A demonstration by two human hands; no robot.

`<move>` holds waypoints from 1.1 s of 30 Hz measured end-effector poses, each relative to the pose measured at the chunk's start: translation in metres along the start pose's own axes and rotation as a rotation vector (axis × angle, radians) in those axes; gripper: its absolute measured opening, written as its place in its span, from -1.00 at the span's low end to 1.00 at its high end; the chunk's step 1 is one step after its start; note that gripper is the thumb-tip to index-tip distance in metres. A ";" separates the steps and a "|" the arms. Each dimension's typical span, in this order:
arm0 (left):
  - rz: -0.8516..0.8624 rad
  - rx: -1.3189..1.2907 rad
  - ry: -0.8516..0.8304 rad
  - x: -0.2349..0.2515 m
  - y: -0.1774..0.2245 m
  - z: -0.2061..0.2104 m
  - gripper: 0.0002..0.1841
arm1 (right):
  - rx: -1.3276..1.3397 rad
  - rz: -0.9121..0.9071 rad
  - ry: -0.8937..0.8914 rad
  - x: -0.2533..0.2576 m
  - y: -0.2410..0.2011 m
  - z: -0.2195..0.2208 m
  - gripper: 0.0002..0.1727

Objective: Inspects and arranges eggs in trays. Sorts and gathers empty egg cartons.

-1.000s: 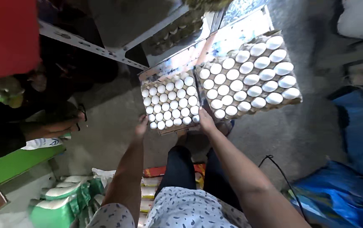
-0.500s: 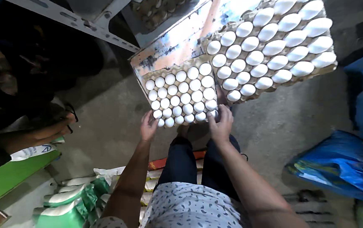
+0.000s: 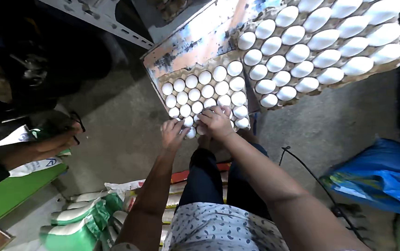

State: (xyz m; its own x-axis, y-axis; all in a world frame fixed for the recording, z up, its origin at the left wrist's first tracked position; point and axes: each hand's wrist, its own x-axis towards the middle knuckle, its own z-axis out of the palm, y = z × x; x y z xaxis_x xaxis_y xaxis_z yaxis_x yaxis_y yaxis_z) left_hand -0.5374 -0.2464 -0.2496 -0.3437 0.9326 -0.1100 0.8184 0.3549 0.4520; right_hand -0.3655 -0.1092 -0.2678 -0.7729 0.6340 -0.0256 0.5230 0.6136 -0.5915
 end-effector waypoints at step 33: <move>-0.350 -0.164 0.038 0.103 -0.033 -0.020 -0.68 | -0.018 0.025 -0.011 0.114 -0.023 0.020 -0.68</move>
State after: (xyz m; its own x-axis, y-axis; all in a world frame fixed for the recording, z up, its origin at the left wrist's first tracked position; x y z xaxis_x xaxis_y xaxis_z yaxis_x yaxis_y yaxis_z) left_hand -0.6087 -0.1632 -0.2578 -0.6084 0.7530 -0.2506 0.5655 0.6329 0.5289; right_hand -0.4729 -0.0600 -0.2736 -0.7633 0.6442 -0.0486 0.5484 0.6063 -0.5759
